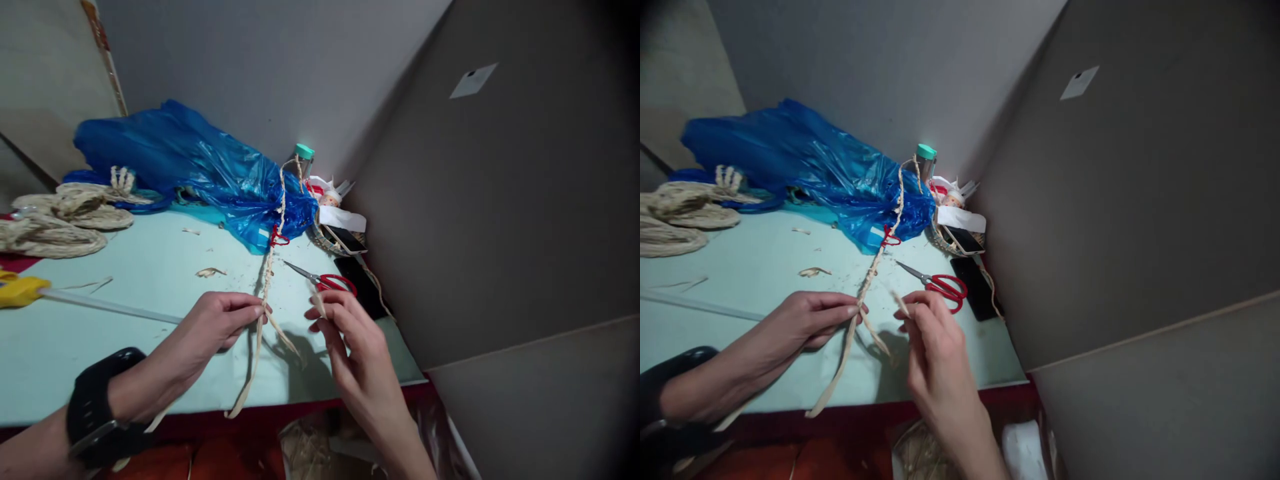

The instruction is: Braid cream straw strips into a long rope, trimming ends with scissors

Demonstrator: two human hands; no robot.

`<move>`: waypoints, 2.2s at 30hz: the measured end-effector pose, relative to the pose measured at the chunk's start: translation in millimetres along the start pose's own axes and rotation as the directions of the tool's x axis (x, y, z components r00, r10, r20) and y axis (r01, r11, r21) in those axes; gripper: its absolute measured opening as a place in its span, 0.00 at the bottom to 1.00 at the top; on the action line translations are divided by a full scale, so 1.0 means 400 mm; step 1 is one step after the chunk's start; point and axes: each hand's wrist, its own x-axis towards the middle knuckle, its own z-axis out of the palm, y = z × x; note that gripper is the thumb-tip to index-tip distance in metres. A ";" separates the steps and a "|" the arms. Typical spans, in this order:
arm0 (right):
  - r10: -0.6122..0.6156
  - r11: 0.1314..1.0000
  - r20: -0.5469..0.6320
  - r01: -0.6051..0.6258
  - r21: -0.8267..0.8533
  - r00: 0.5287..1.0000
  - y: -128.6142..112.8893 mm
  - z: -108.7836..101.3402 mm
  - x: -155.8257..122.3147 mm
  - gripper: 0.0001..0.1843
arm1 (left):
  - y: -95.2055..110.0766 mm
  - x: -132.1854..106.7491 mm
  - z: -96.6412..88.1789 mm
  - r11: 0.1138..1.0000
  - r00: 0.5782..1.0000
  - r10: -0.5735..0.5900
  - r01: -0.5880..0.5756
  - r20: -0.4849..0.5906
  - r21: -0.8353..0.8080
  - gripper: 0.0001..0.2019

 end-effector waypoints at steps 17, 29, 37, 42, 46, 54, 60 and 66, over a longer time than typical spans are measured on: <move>0.257 0.956 0.282 -0.199 -0.216 0.924 -0.020 0.103 -0.008 0.10 | 0.004 -0.001 0.000 0.997 0.998 -0.068 0.068 -0.013 -0.041 0.16; 0.320 0.828 0.195 -0.174 -0.533 0.927 -0.019 0.129 -0.003 0.09 | 0.001 -0.001 0.001 0.992 0.995 -0.098 0.096 -0.021 -0.076 0.16; 0.270 0.819 0.229 -0.098 -0.565 0.935 -0.019 0.132 -0.009 0.07 | 0.005 -0.002 -0.001 0.995 0.996 -0.069 0.065 -0.050 -0.070 0.13; 0.123 0.799 0.050 -0.069 -0.598 0.991 -0.010 0.110 -0.002 0.13 | 0.010 -0.004 0.000 0.993 0.998 -0.053 0.049 -0.038 -0.105 0.12; 0.125 0.900 0.114 -0.064 -0.432 0.986 0.002 0.103 0.005 0.10 | 0.012 -0.003 0.000 0.992 0.999 -0.037 0.031 -0.040 -0.121 0.11; 0.234 0.968 0.167 -0.213 -0.131 0.958 0.000 0.089 -0.004 0.10 | 0.004 -0.003 -0.006 0.997 0.999 0.011 -0.014 -0.036 -0.082 0.11; 0.217 0.964 0.161 -0.185 -0.193 0.963 -0.014 0.081 -0.004 0.11 | 0.006 -0.001 0.000 0.998 0.997 0.068 -0.068 -0.041 0.001 0.09; -0.048 0.851 -0.029 0.026 -0.524 0.998 -0.050 0.157 -0.019 0.09 | -0.001 0.006 0.007 0.998 0.998 0.055 -0.056 -0.011 -0.027 0.10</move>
